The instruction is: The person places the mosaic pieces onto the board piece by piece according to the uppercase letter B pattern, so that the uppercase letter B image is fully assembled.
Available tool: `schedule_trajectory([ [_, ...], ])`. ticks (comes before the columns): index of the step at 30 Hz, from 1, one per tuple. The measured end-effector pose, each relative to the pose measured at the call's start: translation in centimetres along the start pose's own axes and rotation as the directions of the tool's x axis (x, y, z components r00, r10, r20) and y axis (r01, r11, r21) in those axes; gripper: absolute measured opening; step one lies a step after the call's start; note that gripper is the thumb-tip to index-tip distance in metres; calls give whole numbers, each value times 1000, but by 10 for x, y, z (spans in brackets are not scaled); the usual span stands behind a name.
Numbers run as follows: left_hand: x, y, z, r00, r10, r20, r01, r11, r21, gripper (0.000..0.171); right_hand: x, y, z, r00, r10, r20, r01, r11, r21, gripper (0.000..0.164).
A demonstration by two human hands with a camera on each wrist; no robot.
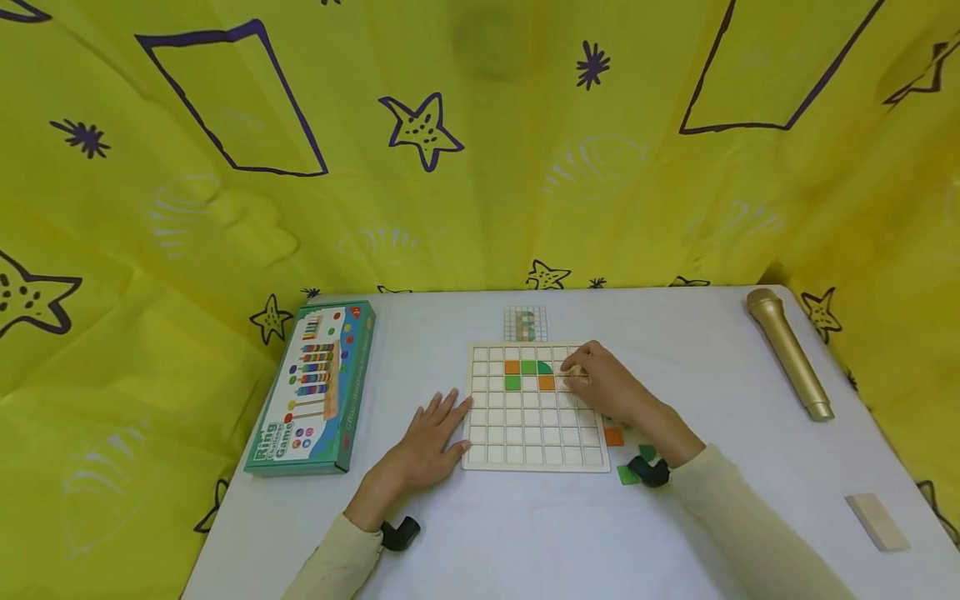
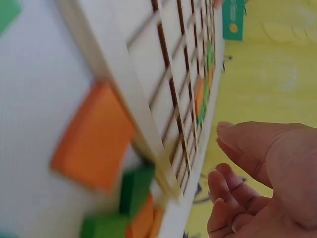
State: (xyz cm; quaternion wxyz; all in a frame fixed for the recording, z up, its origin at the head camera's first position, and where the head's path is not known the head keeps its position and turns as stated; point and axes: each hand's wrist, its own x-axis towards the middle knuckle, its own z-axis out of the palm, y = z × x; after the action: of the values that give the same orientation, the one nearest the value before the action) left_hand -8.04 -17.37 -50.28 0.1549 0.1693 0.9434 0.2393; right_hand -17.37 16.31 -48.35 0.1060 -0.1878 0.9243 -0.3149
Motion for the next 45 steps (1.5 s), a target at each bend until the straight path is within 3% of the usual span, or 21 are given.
schedule_trajectory([
  [9, 1, -1, 2, 1000, -4, -2, 4, 1000, 3, 65, -17, 33, -49, 985, 171, 0, -171, 985, 3, 34],
  [17, 0, 1, 1, 1000, -4, -9, 4, 1000, 2, 65, -19, 42, -35, 963, 268, 31, -262, 957, -127, 38],
  [22, 0, 1, 0, 1000, 5, -11, -5, 1000, 3, 64, -16, 37, -28, 966, 258, 7, -254, 955, -157, 33],
  [34, -2, 1, 0, 1000, -9, -1, 9, 1000, 0, 65, -9, 51, -28, 987, 146, 69, -148, 989, 27, 31],
  [45, -1, 2, 0, 1000, -5, -5, 5, 1000, -7, 64, -10, 56, -22, 994, 94, 50, -96, 995, 40, 27],
])
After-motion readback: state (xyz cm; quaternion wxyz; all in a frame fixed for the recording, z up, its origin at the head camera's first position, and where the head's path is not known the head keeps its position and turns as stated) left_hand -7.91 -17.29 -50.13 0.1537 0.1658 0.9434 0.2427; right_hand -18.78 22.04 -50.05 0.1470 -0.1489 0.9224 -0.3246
